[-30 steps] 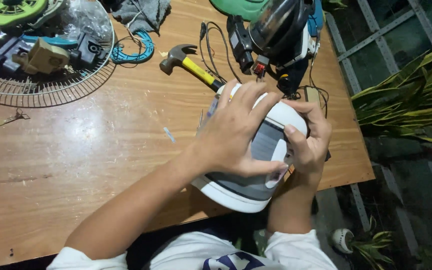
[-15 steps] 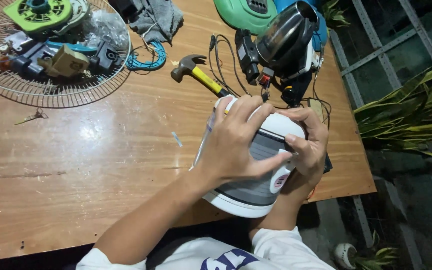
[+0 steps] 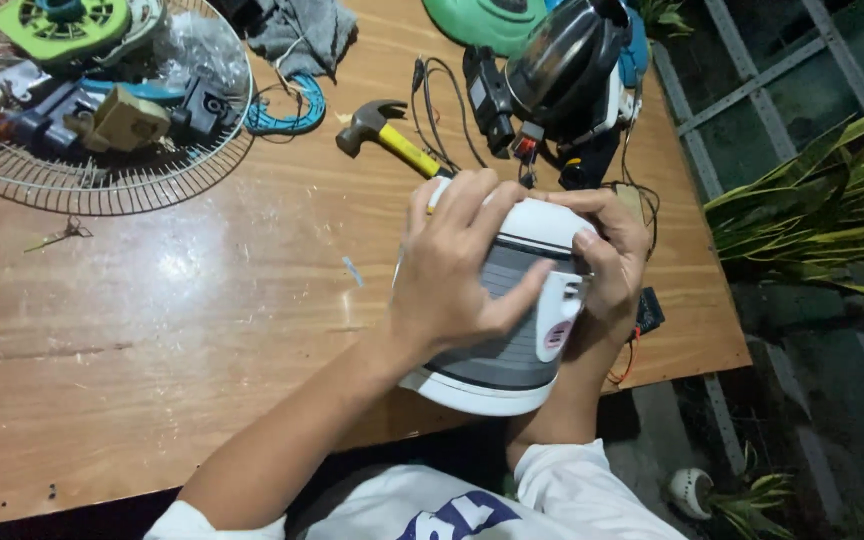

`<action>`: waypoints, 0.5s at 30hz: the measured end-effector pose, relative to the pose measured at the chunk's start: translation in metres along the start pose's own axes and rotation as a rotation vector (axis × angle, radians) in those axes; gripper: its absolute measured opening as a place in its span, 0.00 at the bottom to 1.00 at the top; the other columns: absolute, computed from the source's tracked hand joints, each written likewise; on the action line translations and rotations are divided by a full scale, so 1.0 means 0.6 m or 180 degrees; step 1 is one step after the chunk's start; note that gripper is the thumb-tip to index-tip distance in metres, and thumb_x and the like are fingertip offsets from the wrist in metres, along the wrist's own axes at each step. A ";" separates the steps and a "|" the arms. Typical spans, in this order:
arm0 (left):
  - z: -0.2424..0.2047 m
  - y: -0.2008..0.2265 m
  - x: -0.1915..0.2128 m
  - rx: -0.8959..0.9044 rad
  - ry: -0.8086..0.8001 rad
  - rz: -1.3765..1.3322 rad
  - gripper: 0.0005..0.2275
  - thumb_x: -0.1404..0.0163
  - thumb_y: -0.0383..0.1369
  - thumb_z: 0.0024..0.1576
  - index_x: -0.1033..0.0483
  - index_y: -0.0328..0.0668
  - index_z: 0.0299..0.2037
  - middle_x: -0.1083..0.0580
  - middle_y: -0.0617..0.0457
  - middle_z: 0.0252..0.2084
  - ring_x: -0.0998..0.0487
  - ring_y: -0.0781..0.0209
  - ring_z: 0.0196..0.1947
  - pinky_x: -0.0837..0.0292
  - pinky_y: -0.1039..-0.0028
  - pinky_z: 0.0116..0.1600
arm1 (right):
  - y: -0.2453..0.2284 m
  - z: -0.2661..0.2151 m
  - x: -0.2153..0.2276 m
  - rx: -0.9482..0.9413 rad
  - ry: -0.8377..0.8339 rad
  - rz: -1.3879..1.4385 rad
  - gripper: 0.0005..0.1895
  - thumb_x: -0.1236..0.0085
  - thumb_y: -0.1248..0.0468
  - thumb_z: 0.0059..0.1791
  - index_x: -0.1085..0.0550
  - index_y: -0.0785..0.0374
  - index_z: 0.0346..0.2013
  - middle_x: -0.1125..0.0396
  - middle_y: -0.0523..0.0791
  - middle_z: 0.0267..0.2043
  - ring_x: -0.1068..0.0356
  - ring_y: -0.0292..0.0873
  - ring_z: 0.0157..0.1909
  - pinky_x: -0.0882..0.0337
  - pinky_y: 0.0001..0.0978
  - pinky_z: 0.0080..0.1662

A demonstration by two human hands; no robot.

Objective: Testing internal components with a multimeter and reassembling the base and outer shell of a rice cooker.

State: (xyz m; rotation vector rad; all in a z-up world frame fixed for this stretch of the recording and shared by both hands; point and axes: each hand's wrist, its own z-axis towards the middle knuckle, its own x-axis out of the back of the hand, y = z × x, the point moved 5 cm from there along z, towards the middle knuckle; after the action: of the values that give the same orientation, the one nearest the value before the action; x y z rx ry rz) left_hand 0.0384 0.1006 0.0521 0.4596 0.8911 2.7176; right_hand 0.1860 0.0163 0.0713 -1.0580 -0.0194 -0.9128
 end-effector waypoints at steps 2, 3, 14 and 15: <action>-0.005 -0.001 0.014 -0.0028 -0.0016 -0.0080 0.21 0.51 0.44 0.56 0.31 0.37 0.52 0.30 0.44 0.51 0.29 0.45 0.53 0.44 0.52 0.63 | 0.016 -0.007 0.000 -0.0097 0.0154 0.0109 0.23 0.56 0.52 0.47 0.23 0.68 0.41 0.26 0.53 0.44 0.27 0.45 0.44 0.31 0.31 0.46; -0.005 -0.004 0.022 -0.0023 -0.0038 -0.0153 0.19 0.51 0.42 0.57 0.31 0.37 0.53 0.31 0.44 0.52 0.30 0.45 0.53 0.44 0.54 0.63 | 0.027 -0.007 0.000 -0.0220 0.0286 0.0227 0.24 0.57 0.51 0.47 0.23 0.68 0.40 0.26 0.52 0.44 0.27 0.45 0.44 0.32 0.32 0.46; -0.033 -0.025 -0.023 -0.0015 0.0235 -0.0226 0.20 0.62 0.46 0.65 0.27 0.42 0.57 0.28 0.46 0.50 0.28 0.46 0.59 0.49 0.47 0.69 | 0.088 -0.004 0.027 -0.0208 0.0566 0.0849 0.17 0.54 0.60 0.47 0.25 0.73 0.29 0.30 0.57 0.30 0.33 0.40 0.30 0.41 0.26 0.33; -0.035 -0.022 -0.026 -0.0085 0.0184 -0.0091 0.20 0.63 0.46 0.65 0.28 0.43 0.58 0.28 0.47 0.51 0.28 0.47 0.60 0.50 0.47 0.69 | 0.096 -0.008 0.033 -0.0161 0.0586 0.0957 0.17 0.54 0.61 0.47 0.25 0.75 0.28 0.30 0.59 0.29 0.33 0.43 0.30 0.42 0.27 0.32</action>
State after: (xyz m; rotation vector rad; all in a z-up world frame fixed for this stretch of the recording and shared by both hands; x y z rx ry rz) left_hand 0.0470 0.0947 0.0245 0.3620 0.8676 2.7258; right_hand 0.2347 0.0102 0.0348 -0.9879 0.3099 -0.7361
